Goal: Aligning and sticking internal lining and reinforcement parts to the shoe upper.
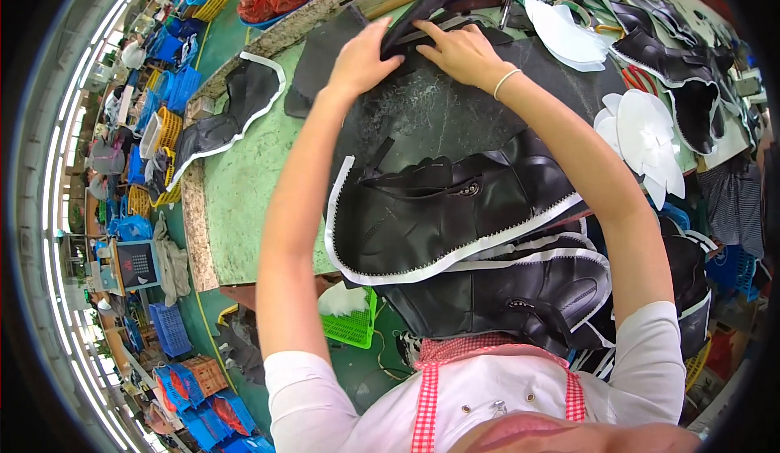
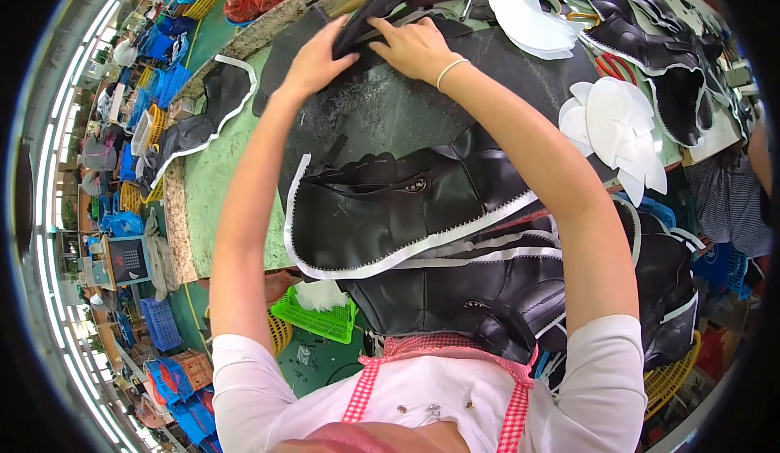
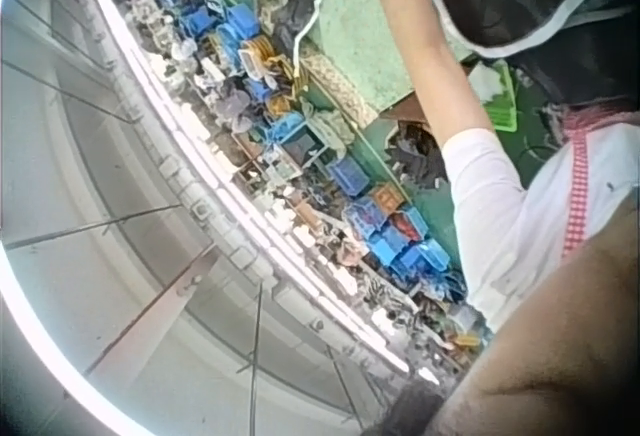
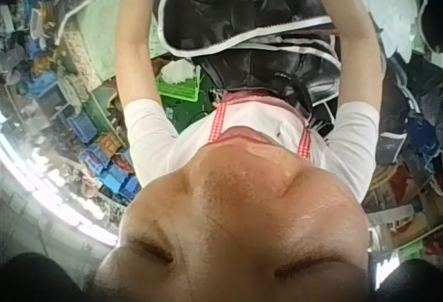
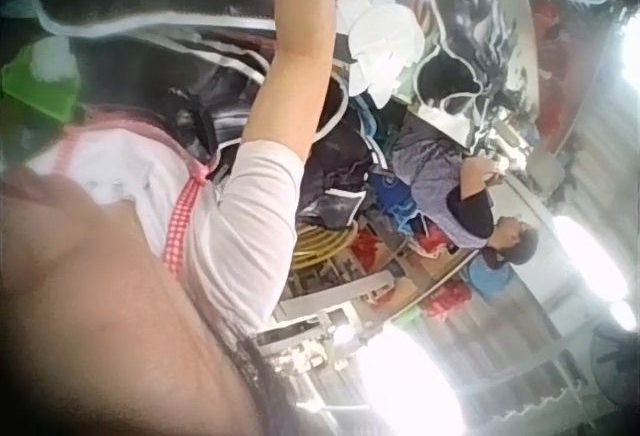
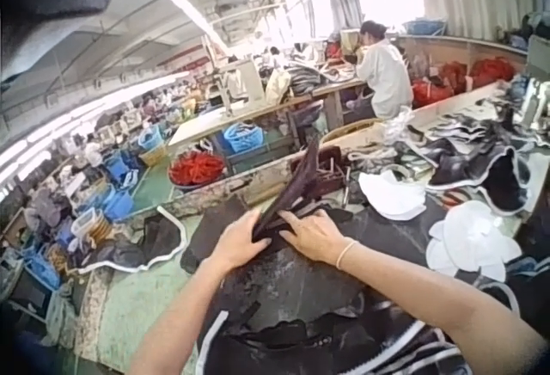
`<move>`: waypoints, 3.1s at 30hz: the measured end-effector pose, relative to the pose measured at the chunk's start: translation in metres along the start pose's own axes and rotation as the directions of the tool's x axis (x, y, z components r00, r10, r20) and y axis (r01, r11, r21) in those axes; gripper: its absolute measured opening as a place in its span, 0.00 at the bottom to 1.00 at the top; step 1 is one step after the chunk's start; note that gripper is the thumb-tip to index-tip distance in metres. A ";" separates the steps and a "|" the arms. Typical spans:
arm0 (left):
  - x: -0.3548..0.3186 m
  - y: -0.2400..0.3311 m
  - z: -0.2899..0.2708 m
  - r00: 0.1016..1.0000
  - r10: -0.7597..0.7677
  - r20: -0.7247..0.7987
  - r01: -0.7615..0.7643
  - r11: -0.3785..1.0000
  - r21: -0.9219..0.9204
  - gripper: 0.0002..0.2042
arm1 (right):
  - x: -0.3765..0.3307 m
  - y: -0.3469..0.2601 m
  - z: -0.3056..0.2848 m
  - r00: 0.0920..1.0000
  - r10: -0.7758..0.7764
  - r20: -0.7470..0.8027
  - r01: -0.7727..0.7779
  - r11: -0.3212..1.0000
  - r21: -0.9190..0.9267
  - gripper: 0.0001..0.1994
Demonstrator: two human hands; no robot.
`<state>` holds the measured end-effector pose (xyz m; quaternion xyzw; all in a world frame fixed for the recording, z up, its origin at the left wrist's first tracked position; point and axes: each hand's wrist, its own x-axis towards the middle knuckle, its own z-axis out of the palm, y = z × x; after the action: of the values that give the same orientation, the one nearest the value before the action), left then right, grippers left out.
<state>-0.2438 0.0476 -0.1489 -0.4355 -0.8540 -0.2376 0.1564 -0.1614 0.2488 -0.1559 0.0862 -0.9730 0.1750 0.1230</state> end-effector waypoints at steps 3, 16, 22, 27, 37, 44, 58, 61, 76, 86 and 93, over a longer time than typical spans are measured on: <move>0.017 -0.003 0.005 0.929 -0.367 -0.040 0.368 0.930 0.000 0.14 | -0.001 0.012 -0.003 0.996 0.009 0.084 -0.015 0.997 0.078 0.23; -0.073 0.063 -0.186 0.958 -0.147 -0.246 0.263 0.792 0.551 0.14 | -0.069 -0.023 -0.027 0.971 -0.018 -0.239 0.132 0.872 0.472 0.12; -0.138 0.074 -0.088 0.965 -0.244 0.094 0.182 0.885 0.428 0.18 | -0.078 0.035 -0.039 0.991 -0.037 -0.125 0.064 0.975 0.215 0.10; -0.128 0.080 -0.087 0.904 -0.423 0.059 0.377 0.855 0.355 0.18 | -0.088 0.036 -0.026 0.954 -0.215 -0.209 0.214 0.976 -0.028 0.08; -0.125 0.069 -0.100 0.874 -0.428 0.231 0.418 0.904 0.092 0.28 | -0.094 -0.005 -0.059 0.983 0.072 -0.171 0.042 0.812 0.582 0.05; -0.125 0.099 -0.130 0.888 0.043 0.458 0.097 0.956 -0.278 0.26 | -0.183 -0.186 -0.040 0.835 -0.548 -0.034 0.353 0.489 0.798 0.03; -0.150 0.144 -0.125 0.980 -0.149 0.130 0.196 0.819 -0.539 0.08 | -0.140 -0.142 -0.075 0.764 -0.227 -0.604 0.540 0.737 0.407 0.13; -0.144 0.158 -0.129 0.987 -0.142 0.080 0.162 0.817 -0.553 0.09 | -0.138 -0.141 -0.076 0.820 -0.229 -0.525 0.497 0.739 0.454 0.15; -0.153 -0.001 -0.120 0.765 -0.578 -0.284 0.644 0.687 0.337 0.18 | -0.160 -0.132 -0.090 0.951 -0.287 -0.118 0.288 0.675 0.679 0.08; -0.141 0.019 -0.143 0.836 -0.548 0.027 0.488 0.719 -0.495 0.13 | -0.160 -0.130 -0.137 0.902 -0.430 0.045 0.193 0.494 0.848 0.07; -0.126 0.181 -0.162 0.833 -0.550 0.055 0.440 0.599 -0.669 0.10 | -0.148 -0.153 -0.171 0.943 -0.281 -0.181 0.298 0.461 0.836 0.06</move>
<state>-0.0137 -0.0331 -0.0241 -0.1869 -0.7861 -0.5890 -0.0125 0.0480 0.1883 0.0085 0.2971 -0.7300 0.6072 0.1009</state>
